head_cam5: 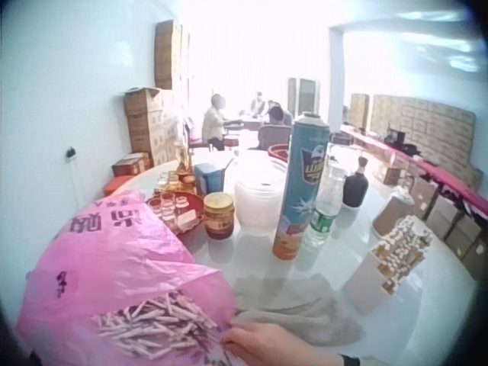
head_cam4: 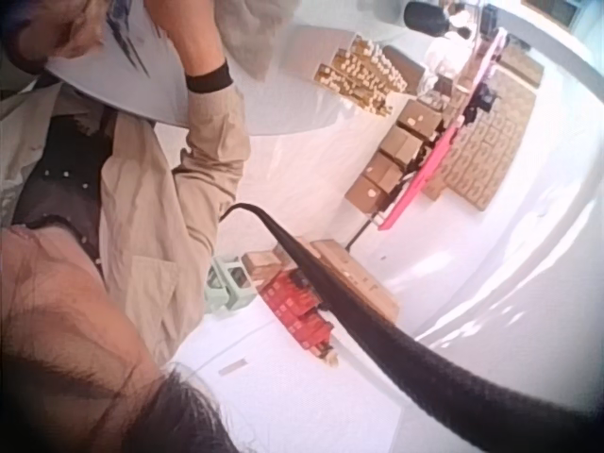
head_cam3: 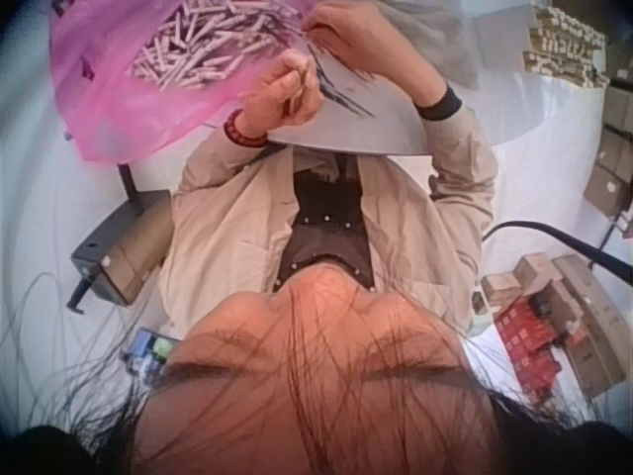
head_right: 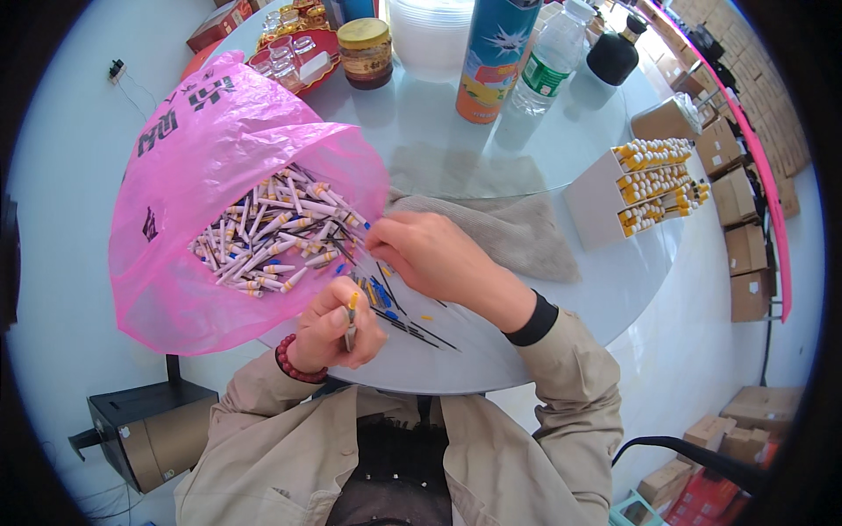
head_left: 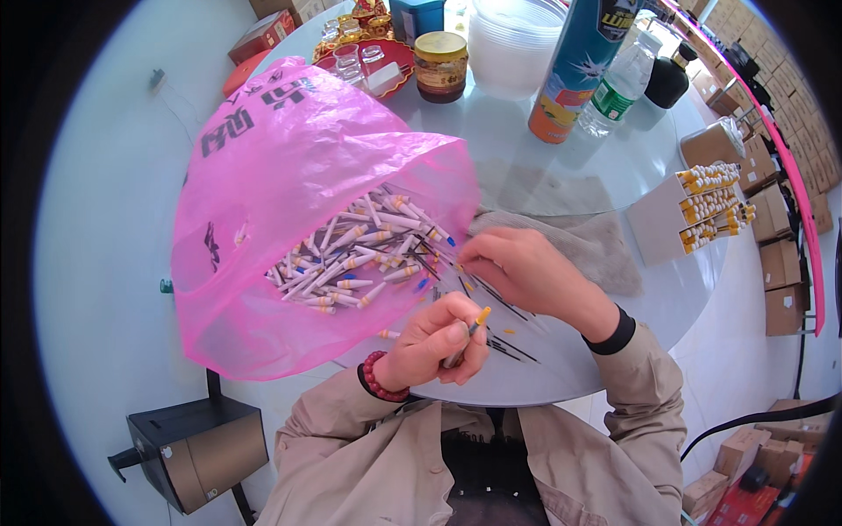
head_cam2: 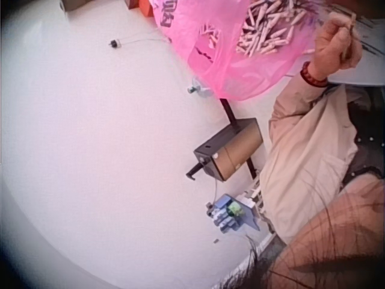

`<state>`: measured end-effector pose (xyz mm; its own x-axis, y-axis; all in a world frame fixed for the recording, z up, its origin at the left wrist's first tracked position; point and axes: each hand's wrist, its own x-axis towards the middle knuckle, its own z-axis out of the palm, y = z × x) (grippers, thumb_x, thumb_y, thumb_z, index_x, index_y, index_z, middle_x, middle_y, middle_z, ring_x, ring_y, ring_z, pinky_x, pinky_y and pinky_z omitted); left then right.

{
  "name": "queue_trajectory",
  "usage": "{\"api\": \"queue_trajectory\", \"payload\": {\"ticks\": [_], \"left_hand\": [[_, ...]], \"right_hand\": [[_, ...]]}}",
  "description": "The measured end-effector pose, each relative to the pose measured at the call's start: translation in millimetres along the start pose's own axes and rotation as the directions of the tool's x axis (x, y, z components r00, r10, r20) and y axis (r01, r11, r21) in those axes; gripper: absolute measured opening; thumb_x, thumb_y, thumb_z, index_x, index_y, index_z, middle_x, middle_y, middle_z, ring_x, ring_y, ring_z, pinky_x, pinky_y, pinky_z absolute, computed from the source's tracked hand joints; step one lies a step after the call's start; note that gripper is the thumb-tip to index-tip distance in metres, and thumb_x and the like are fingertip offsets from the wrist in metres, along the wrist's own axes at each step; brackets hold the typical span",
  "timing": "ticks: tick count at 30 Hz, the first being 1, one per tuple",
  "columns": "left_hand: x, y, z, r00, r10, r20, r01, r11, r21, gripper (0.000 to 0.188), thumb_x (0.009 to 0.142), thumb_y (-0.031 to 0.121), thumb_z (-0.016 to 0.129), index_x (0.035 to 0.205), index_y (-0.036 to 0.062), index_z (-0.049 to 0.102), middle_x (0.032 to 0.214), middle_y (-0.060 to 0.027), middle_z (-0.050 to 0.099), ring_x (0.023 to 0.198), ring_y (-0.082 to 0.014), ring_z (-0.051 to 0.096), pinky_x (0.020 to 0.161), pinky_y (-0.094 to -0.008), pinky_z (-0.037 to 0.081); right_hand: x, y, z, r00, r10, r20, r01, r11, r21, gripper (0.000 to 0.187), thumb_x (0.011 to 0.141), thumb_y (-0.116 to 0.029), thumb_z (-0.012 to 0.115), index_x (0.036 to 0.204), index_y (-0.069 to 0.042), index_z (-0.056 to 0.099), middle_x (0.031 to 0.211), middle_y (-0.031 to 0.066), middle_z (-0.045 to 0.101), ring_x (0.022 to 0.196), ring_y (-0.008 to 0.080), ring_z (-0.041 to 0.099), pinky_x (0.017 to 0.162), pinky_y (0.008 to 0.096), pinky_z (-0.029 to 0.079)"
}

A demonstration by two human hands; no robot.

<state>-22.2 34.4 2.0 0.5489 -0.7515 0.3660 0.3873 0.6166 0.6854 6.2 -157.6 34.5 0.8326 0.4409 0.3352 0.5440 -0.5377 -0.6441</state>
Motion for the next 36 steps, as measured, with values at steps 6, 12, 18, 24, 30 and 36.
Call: {"api": "queue_trajectory", "payload": {"ticks": [6,12,18,24,30,36], "left_hand": [[-2.2,-1.6,0.0,0.999,0.0,0.053,0.002,0.999,-0.052,0.019,0.103,0.023,0.034,0.107,0.0086,0.046,0.061,-0.0047,0.05,0.043,-0.0061,0.037,0.041,-0.022,0.028],[-2.7,-1.8,1.6,0.998,-0.02,0.064,0.026,0.995,-0.098,0.019,0.103,0.023,0.034,0.107,0.0083,0.046,0.061,-0.0054,0.05,0.044,-0.0059,0.036,0.041,-0.0213,0.027],[-3.4,1.1,1.2,0.992,-0.103,0.068,0.107,0.993,-0.056,0.018,0.102,0.024,0.038,0.107,0.0078,0.045,0.058,-0.0068,0.046,0.042,-0.0117,0.04,0.04,-0.0255,0.031],[-2.1,0.1,-0.3,0.993,-0.09,0.073,0.094,0.994,-0.053,0.019,0.102,0.024,0.035,0.107,0.0083,0.045,0.058,-0.0073,0.046,0.042,-0.0121,0.041,0.04,-0.0257,0.03],[-1.7,-5.0,-0.6,0.999,-0.047,0.01,0.047,0.998,-0.038,0.019,0.103,0.026,0.034,0.105,0.011,0.046,0.057,-0.0051,0.05,0.039,-0.006,0.034,0.039,-0.0208,0.028],[2.2,-5.2,0.4,0.992,-0.101,-0.072,0.097,0.994,-0.054,0.018,0.103,0.024,0.033,0.105,0.0111,0.046,0.056,-0.0055,0.049,0.038,-0.0067,0.033,0.038,-0.0214,0.028]], "right_hand": [[45.0,-0.4,23.0,0.996,-0.018,-0.092,-0.004,0.972,-0.236,0.013,0.078,-0.007,0.062,0.092,-0.007,0.062,0.089,0.0098,0.063,0.077,0.0323,0.063,0.065,0.0414,0.051],[65.4,1.4,40.7,0.985,-0.166,0.049,0.173,0.923,-0.343,0.009,0.073,-0.01,0.062,0.081,-0.008,0.064,0.087,0.0058,0.06,0.085,0.0251,0.062,0.067,0.0359,0.052],[67.1,2.6,56.7,0.942,-0.293,0.164,0.335,0.785,-0.521,0.005,0.071,-0.013,0.061,0.072,-0.009,0.063,0.084,0.0013,0.055,0.095,0.0191,0.055,0.072,0.0307,0.052],[67.6,-2.7,56.8,0.951,-0.284,0.125,0.302,0.756,-0.58,0.009,0.072,-0.013,0.061,0.08,-0.008,0.061,0.087,0.003,0.056,0.092,0.0208,0.057,0.073,0.0323,0.051],[47.0,-11.4,7.6,0.991,-0.122,-0.053,0.106,0.965,-0.238,0.01,0.082,-0.002,0.059,0.091,-0.005,0.058,0.093,0.0108,0.062,0.088,0.0243,0.062,0.071,0.0338,0.05],[7.1,-16.2,-36.2,0.951,0.307,-0.047,-0.196,0.711,0.676,0.019,0.086,-0.001,0.061,0.105,-0.004,0.058,0.092,0.0035,0.061,0.083,0.0083,0.06,0.072,0.0216,0.047]]}}
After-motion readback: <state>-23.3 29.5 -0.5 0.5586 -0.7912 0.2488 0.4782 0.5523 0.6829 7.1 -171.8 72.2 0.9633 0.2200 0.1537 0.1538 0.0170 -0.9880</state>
